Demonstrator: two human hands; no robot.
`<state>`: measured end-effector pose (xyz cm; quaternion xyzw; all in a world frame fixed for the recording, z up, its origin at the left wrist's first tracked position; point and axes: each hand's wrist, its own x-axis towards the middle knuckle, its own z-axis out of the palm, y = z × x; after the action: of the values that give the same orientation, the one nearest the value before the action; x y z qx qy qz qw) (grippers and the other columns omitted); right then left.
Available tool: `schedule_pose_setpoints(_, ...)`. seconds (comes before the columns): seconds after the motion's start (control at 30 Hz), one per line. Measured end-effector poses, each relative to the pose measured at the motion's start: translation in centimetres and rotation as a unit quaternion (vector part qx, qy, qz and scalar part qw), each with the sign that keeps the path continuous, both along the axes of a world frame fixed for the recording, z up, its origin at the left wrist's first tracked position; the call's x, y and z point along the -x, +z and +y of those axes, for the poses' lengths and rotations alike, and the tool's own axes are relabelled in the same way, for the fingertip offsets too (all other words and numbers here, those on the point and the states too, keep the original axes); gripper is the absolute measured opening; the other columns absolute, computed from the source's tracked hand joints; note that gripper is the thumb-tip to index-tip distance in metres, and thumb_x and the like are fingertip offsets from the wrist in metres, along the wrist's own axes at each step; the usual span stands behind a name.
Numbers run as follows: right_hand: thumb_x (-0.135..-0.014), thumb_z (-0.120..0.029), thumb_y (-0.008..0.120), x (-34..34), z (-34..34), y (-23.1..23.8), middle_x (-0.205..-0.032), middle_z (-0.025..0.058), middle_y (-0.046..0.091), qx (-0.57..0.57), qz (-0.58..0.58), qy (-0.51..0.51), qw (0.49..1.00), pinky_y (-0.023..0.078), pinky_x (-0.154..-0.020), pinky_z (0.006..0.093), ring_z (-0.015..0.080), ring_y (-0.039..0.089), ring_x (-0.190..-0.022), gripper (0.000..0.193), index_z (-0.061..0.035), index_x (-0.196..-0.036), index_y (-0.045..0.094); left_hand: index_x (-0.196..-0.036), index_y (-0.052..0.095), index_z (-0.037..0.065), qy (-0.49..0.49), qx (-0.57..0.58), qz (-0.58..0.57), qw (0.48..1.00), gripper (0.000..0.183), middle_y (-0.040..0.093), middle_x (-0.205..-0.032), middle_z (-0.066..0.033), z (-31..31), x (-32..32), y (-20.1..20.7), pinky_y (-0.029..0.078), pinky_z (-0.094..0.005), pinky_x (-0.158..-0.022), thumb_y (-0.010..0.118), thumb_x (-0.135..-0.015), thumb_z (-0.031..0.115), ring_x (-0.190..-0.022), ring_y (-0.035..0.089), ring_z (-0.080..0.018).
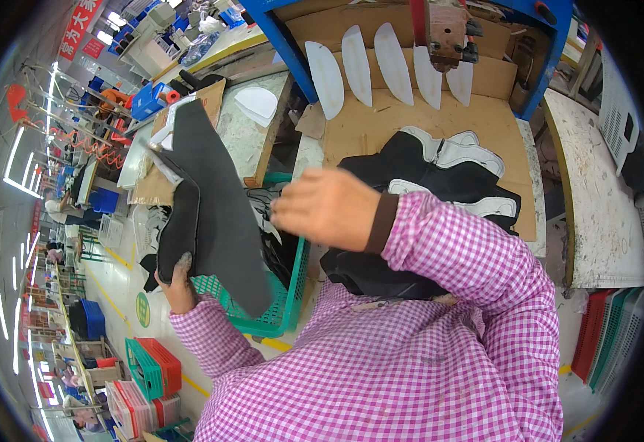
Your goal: The person repeatedly picks black fabric pieces and white insoles from a basket, aligns them on a workbench, and presses them together by hand. The person places the assembled units into a green basket and continues the cycle with additional pieces.
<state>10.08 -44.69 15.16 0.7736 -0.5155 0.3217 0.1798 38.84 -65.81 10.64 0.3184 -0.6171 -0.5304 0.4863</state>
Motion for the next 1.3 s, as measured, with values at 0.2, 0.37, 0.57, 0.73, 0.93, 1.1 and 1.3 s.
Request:
schedule_pose_setpoints(0.2,-0.073,-0.031,0.073,-1.0,-1.8,1.5,-0.132,0.0149,0.05,0.039,-0.132,-0.024,0.99,0.041,-0.094,0.0399,0.0291,0.049,-0.121,0.064,-0.0034,-0.126,0.05,-0.105,0.061,-0.008,0.0,0.025,-0.034,0.999,0.034,0.065,-0.103,-0.012,4.6,2.2,4.7,0.046,-0.0293,-0.087,0.066,-0.072,-0.002,-0.088,0.062,-0.0189)
schedule_pose_setpoints(0.37,-0.054,-0.049,0.084,-4.5,-4.8,-0.5,-0.139,0.0282,0.035,-0.144,-0.125,-0.076,0.979,0.028,-0.105,0.0462,0.037,0.038,-0.127,0.132,-0.0015,-0.146,0.003,-0.104,0.062,-0.007,-0.036,0.209,-0.02,0.977,0.032,0.062,-0.112,-0.0165,6.6,2.5,1.8,0.047,-0.0345,-0.09,0.064,-0.074,0.001,-0.097,0.062,-0.0267)
schedule_pose_setpoints(0.57,-0.065,-0.03,0.082,-6.1,-5.1,-2.3,-0.097,0.025,0.062,-0.307,-0.36,0.094,0.876,0.05,-0.075,0.0363,0.0352,0.064,-0.085,0.101,-0.0035,-0.141,0.021,-0.118,0.057,-0.002,-0.191,0.022,0.155,0.969,0.043,0.06,-0.115,-0.019,6.4,0.6,0.8,0.044,-0.042,-0.097,0.061,-0.075,0.004,-0.11,0.057,-0.0348)
schedule_pose_setpoints(0.73,-0.072,-0.033,0.076,-8.2,-5.9,-3.3,-0.087,0.0216,0.065,-0.236,-0.317,0.11,0.912,0.052,-0.067,0.0354,0.034,0.066,-0.074,0.08,-0.0008,-0.133,0.035,-0.112,0.06,-0.003,0.007,-0.05,-0.081,0.995,0.042,0.063,-0.108,-0.0166,8.0,-1.0,3.3,0.048,-0.0386,-0.092,0.065,-0.071,0.002,-0.098,0.062,-0.0278)
schedule_pose_setpoints(0.93,-0.076,-0.035,0.071,-6.6,-5.5,-3.7,-0.131,0.0212,0.048,-0.181,-0.177,0.047,0.966,0.044,-0.093,0.0399,0.0309,0.053,-0.113,0.065,-0.0022,-0.126,0.048,-0.112,0.058,-0.008,0.072,-0.045,-0.044,0.995,0.043,0.063,-0.107,-0.0152,4.1,-5.7,4.6,0.047,-0.0346,-0.092,0.063,-0.07,-0.003,-0.099,0.061,-0.0243)
schedule_pose_setpoints(1.1,-0.076,-0.017,0.072,-1.2,-0.9,-2.3,-0.126,0.0131,0.056,-0.137,-0.206,-0.016,0.969,0.044,-0.092,0.0369,0.0286,0.056,-0.111,0.044,-0.0052,-0.115,0.058,-0.107,0.059,-0.01,0.201,0.012,-0.318,0.926,0.035,0.067,-0.097,-0.0178,-0.4,-7.6,0.1,0.049,-0.0346,-0.081,0.062,-0.078,0.008,-0.087,0.064,-0.0279)
schedule_pose_setpoints(1.3,-0.078,-0.004,0.068,2.7,4.8,0.3,-0.124,0.0143,0.058,-0.147,-0.221,-0.119,0.957,0.044,-0.094,0.039,0.0304,0.054,-0.116,0.037,-0.004,-0.114,0.06,-0.095,0.063,0.004,0.208,0.178,-0.674,0.686,0.024,0.066,-0.08,-0.0211,-3.2,-1.4,-14.2,0.05,-0.0482,-0.067,0.059,-0.079,0.022,-0.074,0.064,-0.0373)
